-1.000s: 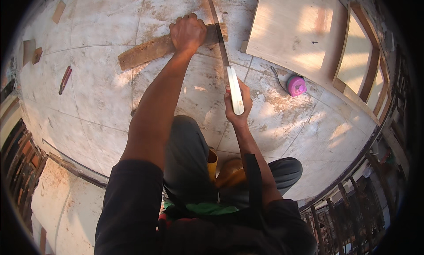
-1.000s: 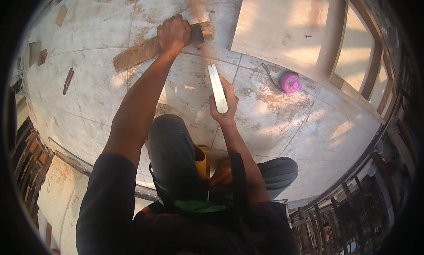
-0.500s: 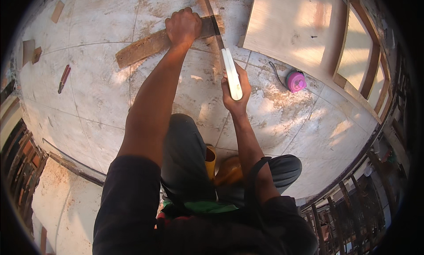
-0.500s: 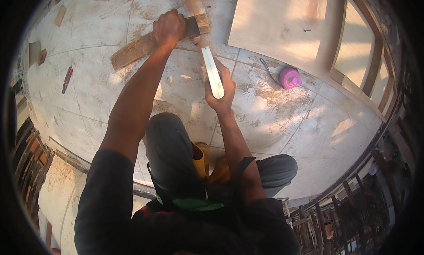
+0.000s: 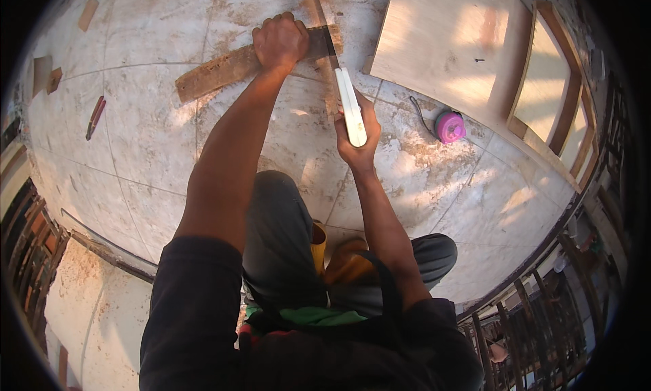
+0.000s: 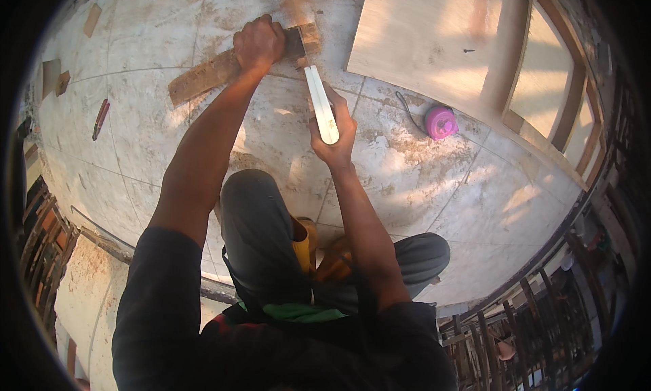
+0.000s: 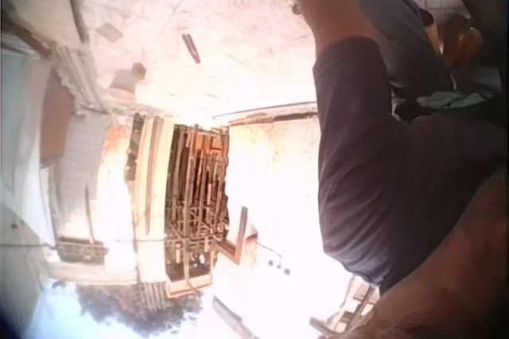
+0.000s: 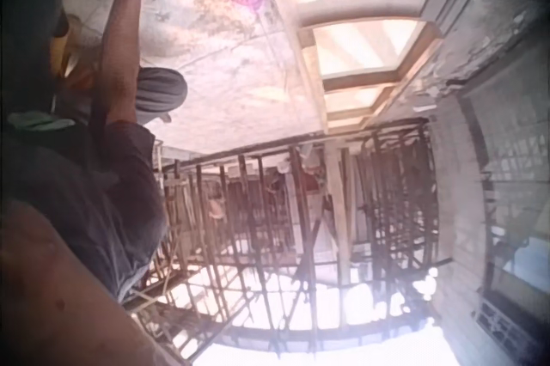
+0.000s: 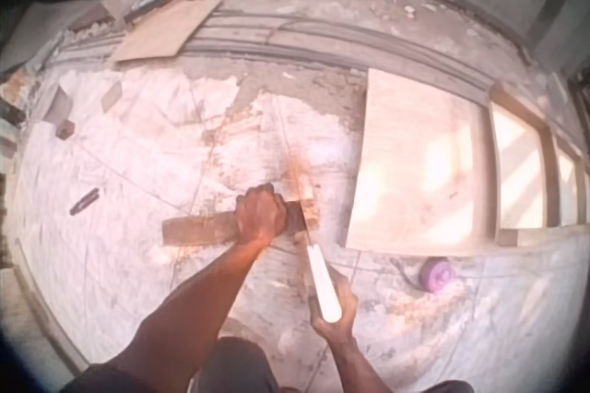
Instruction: The person constructs a wooden frame by positioning wooden beams on a sheet of plywood, marking measurements, and sawing a beam to size.
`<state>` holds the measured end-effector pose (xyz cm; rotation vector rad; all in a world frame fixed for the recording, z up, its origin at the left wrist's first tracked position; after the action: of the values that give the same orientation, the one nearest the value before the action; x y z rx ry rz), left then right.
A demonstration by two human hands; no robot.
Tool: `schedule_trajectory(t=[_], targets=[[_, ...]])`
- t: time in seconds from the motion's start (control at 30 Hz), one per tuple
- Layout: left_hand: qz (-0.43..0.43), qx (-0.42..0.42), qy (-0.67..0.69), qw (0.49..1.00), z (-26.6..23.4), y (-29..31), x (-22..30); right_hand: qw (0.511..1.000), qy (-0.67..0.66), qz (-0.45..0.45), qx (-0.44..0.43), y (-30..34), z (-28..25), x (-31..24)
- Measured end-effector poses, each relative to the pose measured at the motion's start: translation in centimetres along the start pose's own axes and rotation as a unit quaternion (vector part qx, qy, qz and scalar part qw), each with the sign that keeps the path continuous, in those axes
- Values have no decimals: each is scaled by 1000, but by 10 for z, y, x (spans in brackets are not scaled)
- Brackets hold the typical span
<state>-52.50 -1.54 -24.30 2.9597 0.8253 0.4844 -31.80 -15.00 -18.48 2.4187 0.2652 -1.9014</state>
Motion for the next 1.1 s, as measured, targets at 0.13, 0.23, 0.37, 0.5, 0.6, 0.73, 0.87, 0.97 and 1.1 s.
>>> schedule_trajectory(t=[0.13,0.23,0.37,0.5,0.6,0.73,0.87,0.97,1.1], targets=[[-43,-31,-29,998,-4,-1,-13,999,48,16,-15,137,-45,-18],[-16,24,-16,999,0,-1,-17,997,47,52,-36,148,-61,-34],[2,-5,-8,1000,1,-1,4,998,12,-54,3,-25,5,4],[-32,-2,-33,999,6,3,-13,999,51,12,-10,65,-17,-4],[-37,-2,-32,999,4,1,-16,995,39,82,-32,143,-54,-26],[3,-15,-9,1000,-1,2,1,997,40,67,-11,29,-16,-5],[-28,-25,-21,999,2,7,-3,999,3,-38,22,-7,10,1],[-34,-10,-36,999,-1,-5,-11,998,52,17,-23,117,-36,-11],[-11,2,-18,1000,0,0,-10,997,74,-16,-19,124,-42,-12]])
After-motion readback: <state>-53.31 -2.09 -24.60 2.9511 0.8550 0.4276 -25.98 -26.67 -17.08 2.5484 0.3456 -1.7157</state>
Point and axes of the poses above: each hand's wrist, its own y-axis away from the middle knuckle, its own z-axis out of the palm, x = y × z, the point moved 3 cm from there along -y, towards the middle knuckle, and after that the axes turned 12 degrees about -z, right-handed, at the moved point
